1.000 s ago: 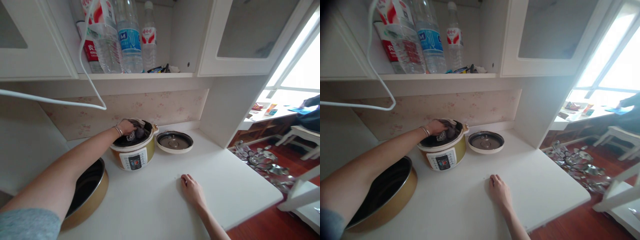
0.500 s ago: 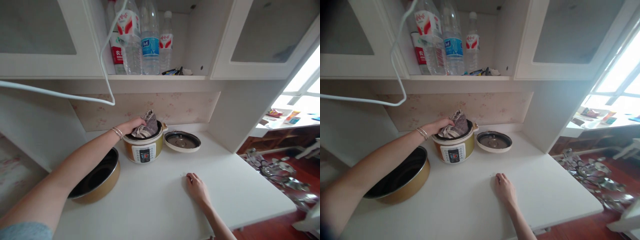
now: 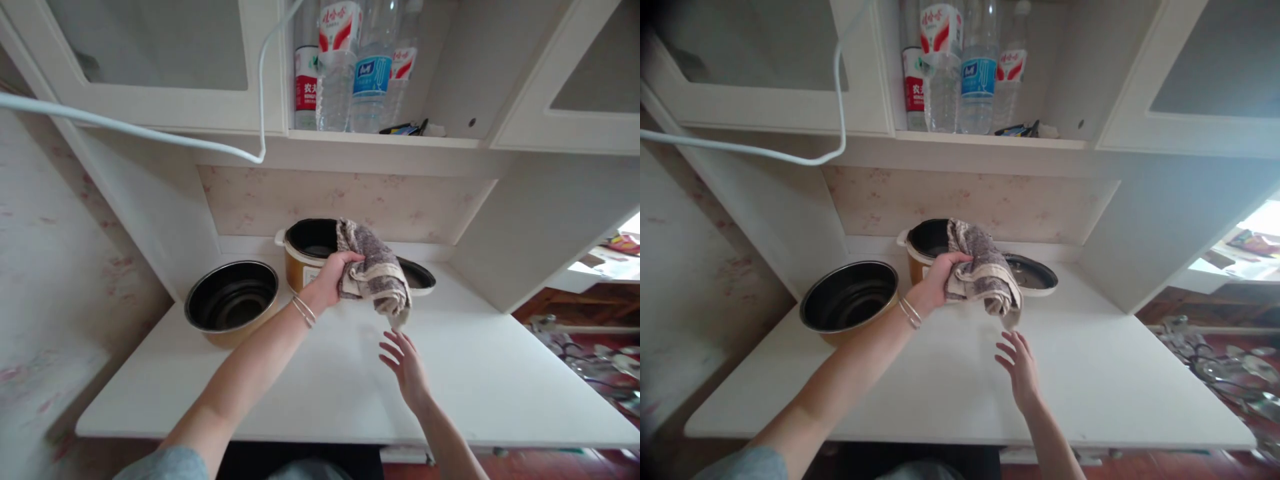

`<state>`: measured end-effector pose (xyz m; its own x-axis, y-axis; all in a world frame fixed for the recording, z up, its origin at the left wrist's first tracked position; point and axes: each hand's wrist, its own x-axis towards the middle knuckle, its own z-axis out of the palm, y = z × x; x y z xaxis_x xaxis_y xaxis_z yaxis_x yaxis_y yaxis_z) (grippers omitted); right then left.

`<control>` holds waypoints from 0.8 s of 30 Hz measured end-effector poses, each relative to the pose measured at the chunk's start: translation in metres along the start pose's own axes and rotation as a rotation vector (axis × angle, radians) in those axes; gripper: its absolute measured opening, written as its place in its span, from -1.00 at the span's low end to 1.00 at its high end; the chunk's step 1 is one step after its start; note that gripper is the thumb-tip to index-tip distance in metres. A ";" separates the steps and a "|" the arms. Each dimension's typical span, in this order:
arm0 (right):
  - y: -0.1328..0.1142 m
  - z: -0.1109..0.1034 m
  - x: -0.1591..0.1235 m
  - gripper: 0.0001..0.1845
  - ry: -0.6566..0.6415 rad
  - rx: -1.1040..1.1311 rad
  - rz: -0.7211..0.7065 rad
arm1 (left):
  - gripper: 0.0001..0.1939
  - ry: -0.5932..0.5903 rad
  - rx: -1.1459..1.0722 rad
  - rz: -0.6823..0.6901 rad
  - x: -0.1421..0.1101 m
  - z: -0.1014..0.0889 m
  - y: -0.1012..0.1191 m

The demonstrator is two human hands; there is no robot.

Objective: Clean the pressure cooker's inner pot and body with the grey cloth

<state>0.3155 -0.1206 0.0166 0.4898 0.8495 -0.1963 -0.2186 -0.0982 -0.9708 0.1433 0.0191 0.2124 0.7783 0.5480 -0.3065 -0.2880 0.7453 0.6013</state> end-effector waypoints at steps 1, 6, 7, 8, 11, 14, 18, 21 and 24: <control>-0.004 0.008 -0.006 -0.48 -0.069 0.103 0.025 | -0.79 0.000 -0.003 -0.033 0.002 -0.002 -0.014; -0.018 0.014 -0.011 -0.51 -0.137 0.190 -0.043 | -0.84 0.047 0.033 -0.158 0.011 -0.039 -0.076; -0.018 0.010 -0.007 -0.53 -0.104 0.155 -0.046 | -0.85 0.078 0.052 -0.163 0.011 -0.051 -0.086; -0.016 0.005 -0.003 -0.56 -0.065 0.119 -0.025 | -0.86 0.118 0.077 -0.151 0.010 -0.066 -0.095; -0.007 -0.013 0.012 -0.67 0.038 0.031 0.101 | -0.84 0.282 0.192 -0.034 0.004 -0.111 -0.120; -0.003 -0.022 0.024 -0.66 0.189 -0.054 0.094 | -0.81 0.416 0.287 0.096 -0.010 -0.149 -0.134; -0.019 -0.002 0.028 -0.62 0.365 -0.158 -0.140 | -0.66 0.527 0.441 0.368 -0.044 -0.180 -0.133; -0.037 0.042 0.016 -0.61 0.247 -0.279 -0.334 | -0.54 0.635 0.457 0.470 -0.079 -0.198 -0.126; -0.049 0.098 -0.001 -0.62 0.058 -0.434 -0.421 | -0.56 0.740 0.414 0.503 -0.121 -0.217 -0.119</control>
<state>0.2432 -0.0662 0.0776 0.5070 0.8331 0.2214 0.3620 0.0273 -0.9318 -0.0376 -0.0534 0.0174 0.0324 0.9694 -0.2435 -0.1616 0.2455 0.9558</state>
